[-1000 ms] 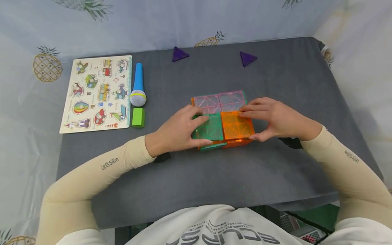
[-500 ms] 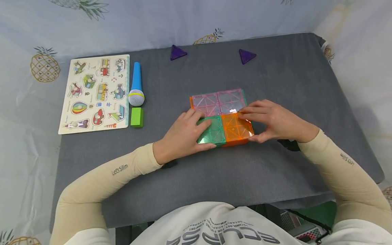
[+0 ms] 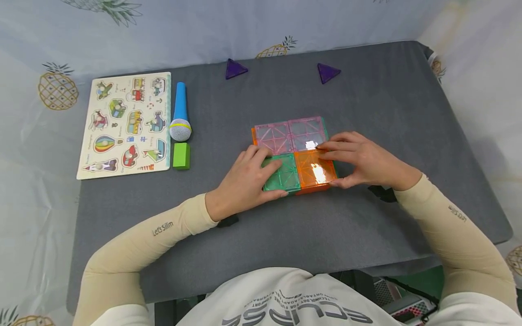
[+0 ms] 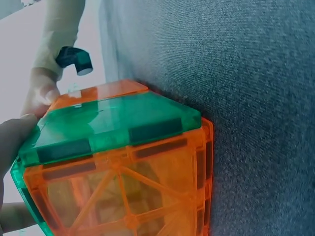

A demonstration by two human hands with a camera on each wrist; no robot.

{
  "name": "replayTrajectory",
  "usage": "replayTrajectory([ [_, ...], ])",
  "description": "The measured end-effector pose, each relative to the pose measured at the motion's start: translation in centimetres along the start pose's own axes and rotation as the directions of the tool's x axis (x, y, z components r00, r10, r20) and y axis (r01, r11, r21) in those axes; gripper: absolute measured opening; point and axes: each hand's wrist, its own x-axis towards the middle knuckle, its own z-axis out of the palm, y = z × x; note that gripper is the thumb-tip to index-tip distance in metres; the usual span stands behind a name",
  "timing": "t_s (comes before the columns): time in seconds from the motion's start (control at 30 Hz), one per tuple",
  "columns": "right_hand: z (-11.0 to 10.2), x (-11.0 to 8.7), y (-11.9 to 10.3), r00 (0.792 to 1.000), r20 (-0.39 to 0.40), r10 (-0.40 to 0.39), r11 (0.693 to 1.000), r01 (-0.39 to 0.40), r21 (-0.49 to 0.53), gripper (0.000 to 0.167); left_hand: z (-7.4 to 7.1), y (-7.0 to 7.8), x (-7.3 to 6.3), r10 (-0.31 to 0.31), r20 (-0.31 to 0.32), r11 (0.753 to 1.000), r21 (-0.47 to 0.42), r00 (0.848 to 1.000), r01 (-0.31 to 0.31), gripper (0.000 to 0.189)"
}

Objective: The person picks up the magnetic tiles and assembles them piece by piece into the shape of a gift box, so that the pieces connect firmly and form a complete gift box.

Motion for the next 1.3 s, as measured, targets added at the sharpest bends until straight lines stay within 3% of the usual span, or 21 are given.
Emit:
replayTrajectory([
  [0.13,0.0,-0.4,-0.1,1.000,0.006,0.021,1.000,-0.021,0.007,0.052,0.2,0.1,0.0,-0.013,0.008,1.000,-0.008,1.000,0.013,0.061],
  [0.3,0.1,-0.8,-0.3,0.999,0.000,0.050,0.998,-0.050,0.033,0.050,0.7,0.2,-0.4,-0.007,-0.032,1.000,0.020,0.999,0.007,0.064],
  [0.63,1.5,-1.4,-0.5,0.992,-0.069,0.102,0.989,-0.094,0.110,0.052,2.4,0.8,-1.9,-0.033,-0.076,0.996,0.075,0.997,0.039,0.078],
  [0.97,3.3,-2.5,-0.9,0.967,-0.197,0.159,0.966,-0.112,0.232,0.049,3.4,1.4,-2.1,-0.044,-0.129,0.992,0.111,0.991,0.058,0.066],
  [1.13,3.8,-2.6,-1.0,0.963,-0.203,0.174,0.965,-0.125,0.232,0.050,4.1,1.5,-2.4,-0.058,-0.112,0.996,0.066,0.992,0.066,0.053],
  [1.3,4.0,-2.7,-1.1,0.968,-0.183,0.172,0.973,-0.138,0.186,0.051,4.1,1.4,-2.5,-0.084,-0.132,0.995,0.041,0.988,0.091,0.057],
])
